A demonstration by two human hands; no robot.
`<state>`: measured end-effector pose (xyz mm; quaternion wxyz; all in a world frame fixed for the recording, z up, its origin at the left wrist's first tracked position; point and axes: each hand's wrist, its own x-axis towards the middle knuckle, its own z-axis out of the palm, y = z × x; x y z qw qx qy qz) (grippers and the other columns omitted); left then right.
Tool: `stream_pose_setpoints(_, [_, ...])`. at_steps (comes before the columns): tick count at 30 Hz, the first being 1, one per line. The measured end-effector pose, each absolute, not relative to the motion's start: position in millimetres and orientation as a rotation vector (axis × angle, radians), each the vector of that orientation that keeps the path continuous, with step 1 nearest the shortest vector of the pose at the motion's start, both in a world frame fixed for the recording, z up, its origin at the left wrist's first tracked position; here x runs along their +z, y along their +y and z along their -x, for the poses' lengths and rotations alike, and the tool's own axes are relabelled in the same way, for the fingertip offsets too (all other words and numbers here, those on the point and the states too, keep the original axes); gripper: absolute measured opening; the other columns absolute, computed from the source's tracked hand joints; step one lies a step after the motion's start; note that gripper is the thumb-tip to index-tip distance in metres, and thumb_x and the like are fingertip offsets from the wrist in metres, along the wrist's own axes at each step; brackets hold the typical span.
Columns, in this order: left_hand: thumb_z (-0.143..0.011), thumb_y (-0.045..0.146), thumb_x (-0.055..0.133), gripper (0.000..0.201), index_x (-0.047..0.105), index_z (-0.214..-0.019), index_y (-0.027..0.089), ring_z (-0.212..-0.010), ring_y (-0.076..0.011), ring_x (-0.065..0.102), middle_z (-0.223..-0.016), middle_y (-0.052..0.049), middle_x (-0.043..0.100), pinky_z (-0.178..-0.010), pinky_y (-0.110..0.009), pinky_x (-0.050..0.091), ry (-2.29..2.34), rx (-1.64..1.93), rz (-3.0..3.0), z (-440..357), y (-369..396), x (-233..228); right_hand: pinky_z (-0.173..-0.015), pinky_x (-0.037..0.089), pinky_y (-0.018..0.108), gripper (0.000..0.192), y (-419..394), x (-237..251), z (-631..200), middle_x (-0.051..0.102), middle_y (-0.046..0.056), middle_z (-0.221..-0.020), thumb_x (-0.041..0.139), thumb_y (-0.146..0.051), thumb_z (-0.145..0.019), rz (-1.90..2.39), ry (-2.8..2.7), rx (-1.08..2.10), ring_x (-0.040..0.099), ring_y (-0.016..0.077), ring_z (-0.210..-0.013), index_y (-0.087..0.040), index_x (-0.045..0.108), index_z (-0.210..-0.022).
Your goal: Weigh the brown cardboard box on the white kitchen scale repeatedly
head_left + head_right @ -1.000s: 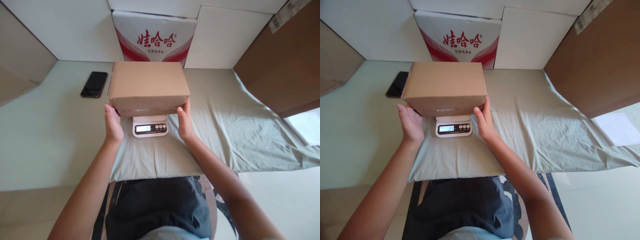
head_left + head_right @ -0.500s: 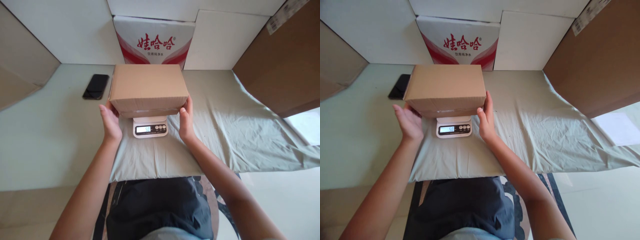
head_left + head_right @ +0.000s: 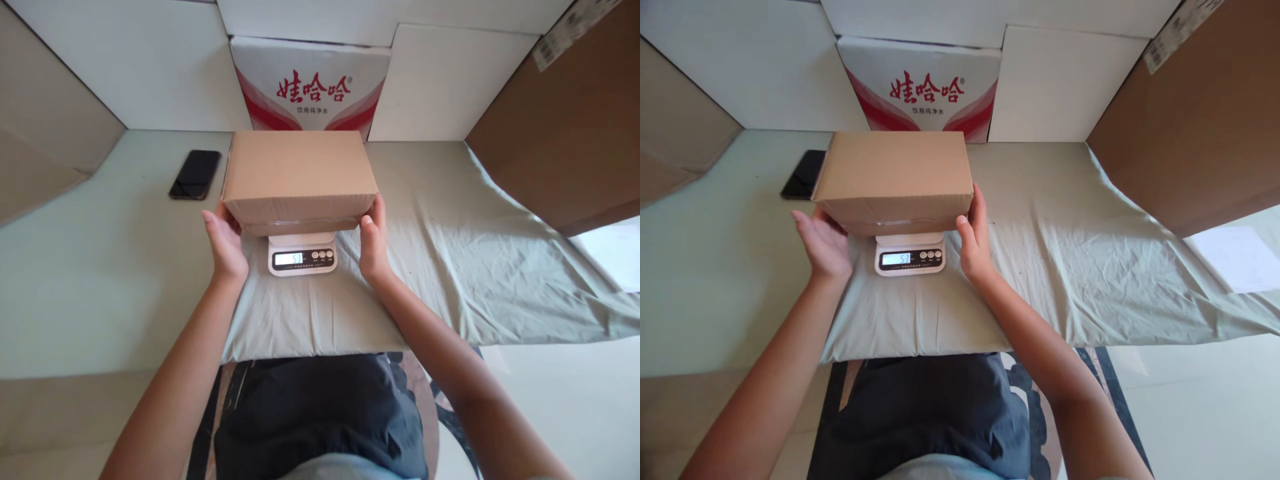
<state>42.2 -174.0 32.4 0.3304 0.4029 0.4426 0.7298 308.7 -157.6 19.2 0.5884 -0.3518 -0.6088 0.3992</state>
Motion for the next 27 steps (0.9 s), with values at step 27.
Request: stream_pose_setpoints(27, [-0.095, 0.108, 0.037, 0.097, 0.083, -0.132, 0.029, -0.168, -0.042, 0.054, -0.15, -0.015, 0.08, -0.138, -0.06, 0.047, 1.178, 1.899, -1.146, -46.1, -176.8, 30.8, -0.145, 0.042, 0.067, 0.079, -162.0, 32.5, -307.7, 0.06, 0.006, -0.177, 0.056, -0.088, -0.1, 0.852, -1.426, 0.9, 0.05, 0.0403, -0.169, -0.04, 0.057, -0.163])
